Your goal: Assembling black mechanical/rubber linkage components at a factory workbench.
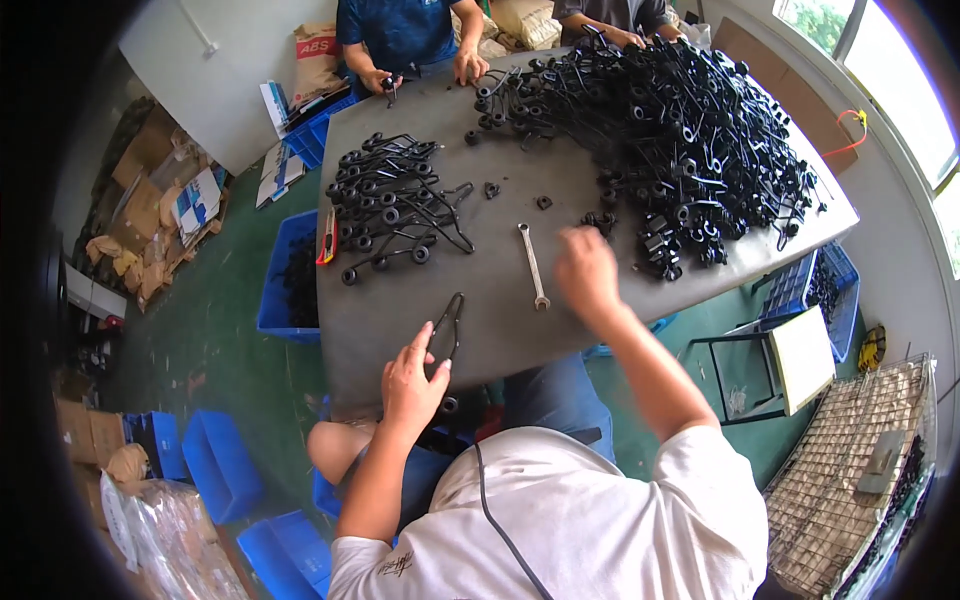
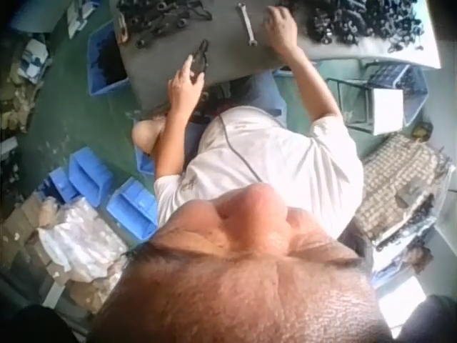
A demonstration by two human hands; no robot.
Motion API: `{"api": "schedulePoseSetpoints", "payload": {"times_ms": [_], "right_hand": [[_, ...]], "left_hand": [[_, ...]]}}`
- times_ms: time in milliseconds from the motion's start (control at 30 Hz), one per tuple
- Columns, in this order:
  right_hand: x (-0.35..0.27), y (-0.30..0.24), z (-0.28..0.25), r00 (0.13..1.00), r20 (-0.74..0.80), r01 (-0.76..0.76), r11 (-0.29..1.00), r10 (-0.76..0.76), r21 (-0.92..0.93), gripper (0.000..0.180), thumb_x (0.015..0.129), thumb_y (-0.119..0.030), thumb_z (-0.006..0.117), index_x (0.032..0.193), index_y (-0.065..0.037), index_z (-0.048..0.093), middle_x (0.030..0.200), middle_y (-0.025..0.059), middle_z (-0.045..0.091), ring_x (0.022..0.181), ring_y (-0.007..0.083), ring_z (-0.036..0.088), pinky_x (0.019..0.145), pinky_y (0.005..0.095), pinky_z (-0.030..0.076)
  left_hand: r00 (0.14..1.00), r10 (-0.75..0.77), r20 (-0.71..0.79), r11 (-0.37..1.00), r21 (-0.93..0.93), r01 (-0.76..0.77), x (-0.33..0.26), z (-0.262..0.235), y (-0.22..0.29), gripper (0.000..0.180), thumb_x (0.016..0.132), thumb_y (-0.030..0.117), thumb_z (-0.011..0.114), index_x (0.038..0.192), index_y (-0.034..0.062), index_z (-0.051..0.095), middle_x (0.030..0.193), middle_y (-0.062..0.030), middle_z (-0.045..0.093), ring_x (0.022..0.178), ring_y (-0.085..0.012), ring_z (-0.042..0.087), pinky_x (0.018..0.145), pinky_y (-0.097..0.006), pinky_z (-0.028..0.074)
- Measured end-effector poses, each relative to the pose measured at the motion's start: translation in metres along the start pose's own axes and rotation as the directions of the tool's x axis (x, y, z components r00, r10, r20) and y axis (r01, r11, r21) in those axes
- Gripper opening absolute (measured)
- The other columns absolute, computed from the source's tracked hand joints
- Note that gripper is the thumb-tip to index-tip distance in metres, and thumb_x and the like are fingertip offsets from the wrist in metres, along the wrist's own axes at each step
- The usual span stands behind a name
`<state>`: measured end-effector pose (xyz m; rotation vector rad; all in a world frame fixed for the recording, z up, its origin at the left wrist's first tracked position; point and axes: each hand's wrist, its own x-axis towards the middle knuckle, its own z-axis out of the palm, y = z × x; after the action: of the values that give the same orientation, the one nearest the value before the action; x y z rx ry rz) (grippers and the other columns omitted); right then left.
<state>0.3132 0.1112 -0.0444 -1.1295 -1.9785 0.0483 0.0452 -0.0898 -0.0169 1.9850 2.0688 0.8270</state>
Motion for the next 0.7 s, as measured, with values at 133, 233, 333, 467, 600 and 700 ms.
{"api": "schedulePoseSetpoints", "payload": {"times_ms": [133, 233, 333, 467, 600, 700], "right_hand": [[0.026, 0.070, -0.008, 0.929, 0.188, -0.212, 0.873, 0.320, -0.439, 0.026, 0.091, -0.029, 0.069, 0.106, -0.009, 0.065, 0.099, 0.0139, 0.062, 0.095, 0.0350, 0.063, 0.079, 0.0472, 0.052], [0.035, 0.072, -0.016, 0.906, 0.298, -0.217, 0.934, 0.300, -0.282, 0.023, 0.092, -0.028, 0.068, 0.103, -0.008, 0.067, 0.093, 0.0140, 0.061, 0.095, 0.0355, 0.063, 0.080, 0.0461, 0.051], [0.051, 0.039, -0.031, 0.923, 0.365, -0.123, 0.992, 0.123, -0.023, 0.020, 0.092, -0.024, 0.068, 0.101, -0.006, 0.067, 0.092, 0.0143, 0.060, 0.096, 0.0359, 0.062, 0.080, 0.0447, 0.051], [0.048, -0.016, -0.035, 0.817, 0.519, 0.091, 0.946, -0.250, 0.311, 0.015, 0.091, -0.014, 0.068, 0.102, -0.004, 0.067, 0.096, 0.0137, 0.058, 0.093, 0.0348, 0.060, 0.079, 0.0432, 0.050], [0.034, -0.040, -0.007, 0.748, 0.508, 0.123, 0.842, -0.426, 0.525, 0.021, 0.090, -0.004, 0.064, 0.111, -0.005, 0.067, 0.102, 0.0127, 0.060, 0.095, 0.0334, 0.061, 0.081, 0.0412, 0.052], [0.019, -0.039, 0.009, 0.835, 0.495, -0.020, 0.885, -0.241, 0.464, 0.032, 0.090, -0.002, 0.060, 0.121, -0.008, 0.063, 0.106, 0.0129, 0.062, 0.099, 0.0336, 0.063, 0.082, 0.0421, 0.054]], "left_hand": [[0.977, -0.211, -0.037, 0.978, -0.005, 0.211, 0.006, -0.003, -0.023, 0.051, 0.090, 0.012, 0.066, 0.139, 0.0125, 0.054, 0.108, -0.0190, 0.065, 0.097, -0.0385, 0.065, 0.089, -0.047, 0.051], [0.948, -0.317, -0.026, 0.944, -0.107, 0.312, 0.019, -0.011, -0.049, 0.044, 0.093, 0.009, 0.061, 0.136, 0.0097, 0.056, 0.115, -0.0224, 0.064, 0.107, -0.0407, 0.062, 0.094, -0.046, 0.050], [0.923, -0.384, -0.019, 0.919, -0.101, 0.380, 0.019, -0.020, -0.060, 0.043, 0.094, 0.007, 0.059, 0.137, 0.0064, 0.054, 0.115, -0.0237, 0.062, 0.109, -0.0415, 0.061, 0.096, -0.046, 0.050], [0.912, -0.387, -0.136, 0.921, -0.004, 0.390, 0.017, -0.022, -0.067, 0.046, 0.095, 0.005, 0.058, 0.140, 0.0047, 0.049, 0.122, -0.0255, 0.057, 0.113, -0.0433, 0.058, 0.098, -0.046, 0.049], [0.885, -0.253, -0.391, 0.946, 0.093, 0.311, 0.023, -0.010, -0.062, 0.054, 0.091, 0.005, 0.063, 0.142, 0.0035, 0.047, 0.130, -0.0243, 0.053, 0.119, -0.0442, 0.055, 0.103, -0.047, 0.046], [0.889, -0.039, -0.456, 0.988, 0.113, 0.101, 0.029, -0.007, -0.028, 0.062, 0.084, 0.005, 0.069, 0.142, 0.0023, 0.047, 0.136, -0.0221, 0.051, 0.125, -0.0423, 0.052, 0.107, -0.047, 0.044]]}}
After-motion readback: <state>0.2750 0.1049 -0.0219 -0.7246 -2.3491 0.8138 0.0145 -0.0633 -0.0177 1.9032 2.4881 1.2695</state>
